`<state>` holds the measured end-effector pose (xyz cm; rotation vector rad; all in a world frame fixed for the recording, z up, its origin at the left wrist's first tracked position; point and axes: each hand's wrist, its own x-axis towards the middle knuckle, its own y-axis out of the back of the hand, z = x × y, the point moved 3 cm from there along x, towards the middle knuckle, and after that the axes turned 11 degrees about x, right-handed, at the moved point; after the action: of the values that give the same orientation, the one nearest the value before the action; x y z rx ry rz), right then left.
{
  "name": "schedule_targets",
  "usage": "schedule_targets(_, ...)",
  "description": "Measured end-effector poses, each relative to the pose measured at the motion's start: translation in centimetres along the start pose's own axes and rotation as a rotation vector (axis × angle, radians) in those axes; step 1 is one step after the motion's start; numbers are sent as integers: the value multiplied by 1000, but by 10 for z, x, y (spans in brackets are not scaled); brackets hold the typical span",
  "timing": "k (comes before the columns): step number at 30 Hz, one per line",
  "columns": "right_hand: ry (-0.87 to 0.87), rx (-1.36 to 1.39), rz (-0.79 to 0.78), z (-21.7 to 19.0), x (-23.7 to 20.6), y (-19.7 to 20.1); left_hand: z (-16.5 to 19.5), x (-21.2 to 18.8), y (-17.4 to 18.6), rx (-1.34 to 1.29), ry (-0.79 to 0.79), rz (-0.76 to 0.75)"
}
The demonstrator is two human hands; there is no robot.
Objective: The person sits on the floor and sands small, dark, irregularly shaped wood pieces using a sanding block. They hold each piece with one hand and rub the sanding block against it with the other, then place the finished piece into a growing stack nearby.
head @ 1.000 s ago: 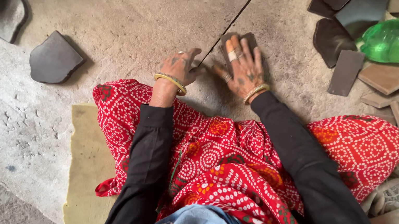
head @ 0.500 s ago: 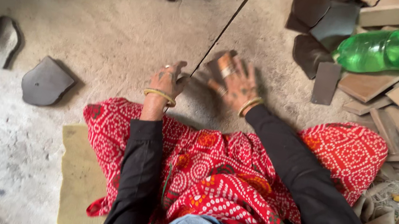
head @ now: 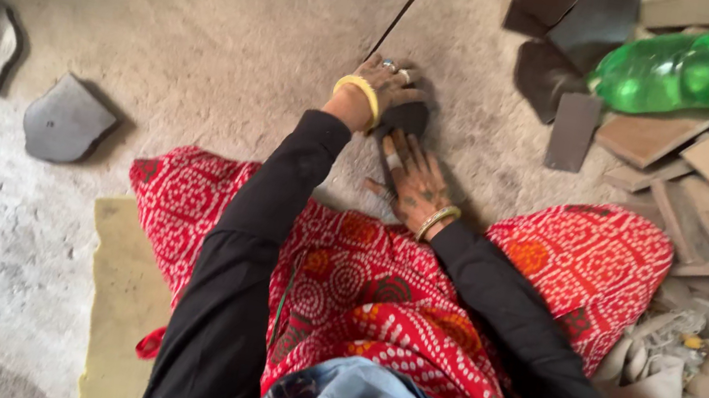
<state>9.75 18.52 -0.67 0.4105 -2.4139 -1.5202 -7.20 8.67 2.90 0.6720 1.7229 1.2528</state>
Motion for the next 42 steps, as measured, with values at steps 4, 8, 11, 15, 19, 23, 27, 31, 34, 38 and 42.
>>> schedule_targets(4, -185, 114, 38, 20, 28, 7, -15, -20, -8, -241, 271, 3)
schedule_targets(8, -67, 184, 56, 22, 39, 5, 12, -46, -42, -311, 699, 218)
schedule_targets(11, 36, 171, -49, 13, 35, -4, 31, -70, -81, -476, 741, 225)
schedule_targets(15, -27, 57, -122, 12, 50, -3, 31, -93, -121, -738, 744, 126)
schedule_targets(19, -135, 17, -84, 16, 73, 5, 19, -93, -124, -720, 832, 216)
schedule_targets(23, 27, -10, -129, -4, 68, -1, 0, -97, -112, -616, 852, 229)
schedule_targets(27, 29, -50, -289, -11, 72, -10, -9, -114, -96, -747, 917, 323)
schedule_targets(31, -122, -32, -181, -4, 87, -9, -10, -122, -85, -788, 896, 374)
schedule_targets(34, -45, -87, -207, -7, 88, -8, -8, -122, -85, -762, 927, 350)
schedule_targets(38, -123, -12, -211, -8, 86, 0, -7, -115, -87, -789, 887, 402)
schedule_targets(42, -233, -9, -83, -7, 85, 8, -4, -106, -97, -760, 860, 267)
